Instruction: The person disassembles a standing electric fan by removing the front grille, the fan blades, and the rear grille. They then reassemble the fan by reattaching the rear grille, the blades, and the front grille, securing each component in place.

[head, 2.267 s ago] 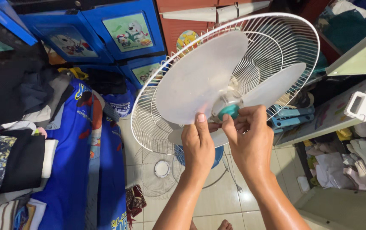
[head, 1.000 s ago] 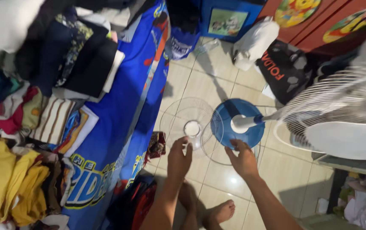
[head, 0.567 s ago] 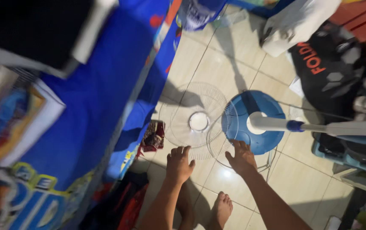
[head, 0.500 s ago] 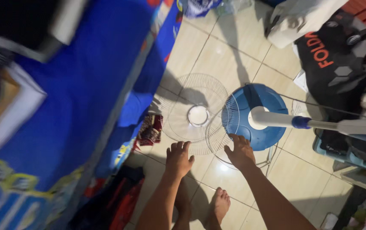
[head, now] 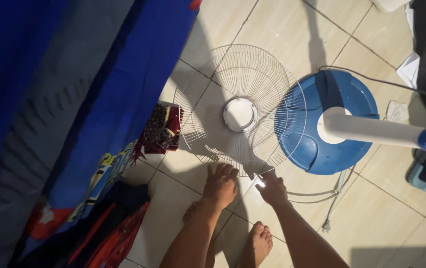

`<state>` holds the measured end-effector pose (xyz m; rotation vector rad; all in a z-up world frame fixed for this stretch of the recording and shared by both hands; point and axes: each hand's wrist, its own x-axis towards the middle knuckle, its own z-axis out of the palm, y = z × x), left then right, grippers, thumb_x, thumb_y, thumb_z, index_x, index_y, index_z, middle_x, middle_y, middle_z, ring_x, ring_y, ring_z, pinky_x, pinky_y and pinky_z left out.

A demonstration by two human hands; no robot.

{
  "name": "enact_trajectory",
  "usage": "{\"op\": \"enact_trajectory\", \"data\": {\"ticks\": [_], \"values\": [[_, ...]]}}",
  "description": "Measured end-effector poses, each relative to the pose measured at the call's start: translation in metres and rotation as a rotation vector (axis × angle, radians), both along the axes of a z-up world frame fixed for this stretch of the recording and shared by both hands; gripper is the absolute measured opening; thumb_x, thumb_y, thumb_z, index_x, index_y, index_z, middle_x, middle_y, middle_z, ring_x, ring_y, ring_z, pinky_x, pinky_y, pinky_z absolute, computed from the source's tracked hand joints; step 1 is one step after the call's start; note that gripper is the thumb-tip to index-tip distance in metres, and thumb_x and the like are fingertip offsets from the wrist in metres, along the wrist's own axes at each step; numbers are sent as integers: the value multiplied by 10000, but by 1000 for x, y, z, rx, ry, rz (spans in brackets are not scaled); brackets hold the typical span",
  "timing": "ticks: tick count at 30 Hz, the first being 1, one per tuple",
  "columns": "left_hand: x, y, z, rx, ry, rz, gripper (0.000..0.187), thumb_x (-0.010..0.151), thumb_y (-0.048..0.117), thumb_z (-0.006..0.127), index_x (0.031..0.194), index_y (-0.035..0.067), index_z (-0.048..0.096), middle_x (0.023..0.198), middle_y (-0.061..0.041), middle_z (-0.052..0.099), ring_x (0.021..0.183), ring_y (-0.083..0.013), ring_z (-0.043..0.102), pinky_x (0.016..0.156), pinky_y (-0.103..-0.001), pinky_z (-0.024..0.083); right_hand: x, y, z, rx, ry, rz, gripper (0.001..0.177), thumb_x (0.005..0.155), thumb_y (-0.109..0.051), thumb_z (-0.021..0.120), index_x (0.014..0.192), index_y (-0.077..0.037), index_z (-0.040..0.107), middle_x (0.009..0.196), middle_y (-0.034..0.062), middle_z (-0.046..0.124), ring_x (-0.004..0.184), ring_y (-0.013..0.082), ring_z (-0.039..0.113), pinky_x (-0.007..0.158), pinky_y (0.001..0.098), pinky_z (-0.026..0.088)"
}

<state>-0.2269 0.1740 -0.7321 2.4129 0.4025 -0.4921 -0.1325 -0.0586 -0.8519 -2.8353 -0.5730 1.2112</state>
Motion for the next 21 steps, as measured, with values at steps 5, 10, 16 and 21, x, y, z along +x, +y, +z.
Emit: {"op": "enact_trajectory", "data": {"ticks": [5,10,16,21], "values": [[-6,-3,5,22,-7,-12,553,816,245,769,1313,91,583,1349,-101,565,1316,-322,464,1129,-663,259,-5,4,29,133,22,-156,360,988,-456,547,1153,-168,686,1097,172,727,1049,406,671,904,514,526],[-4,7,59,13,55,13,590,822,241,766,1355,104,550,1358,-105,546,1321,-331,445,1121,-665,246,13,2,126,-39,9,-195,353,1016,-468,504,1052,-161,675,1032,182,743,1003,423,678,863,540,529],[6,1,148,22,42,44,589,825,252,773,1351,123,541,1364,-97,543,1325,-334,439,1118,-662,265,55,-9,220,-76,-99,-179,361,1004,-488,502,1062,-175,670,947,184,748,928,417,717,809,526,565],[29,-5,209,14,72,35,651,827,275,787,1393,123,501,1399,-103,524,1346,-332,419,1106,-677,268,99,-32,250,-4,-8,-127,358,973,-463,527,1002,-165,722,942,144,762,935,389,721,846,522,550]]}}
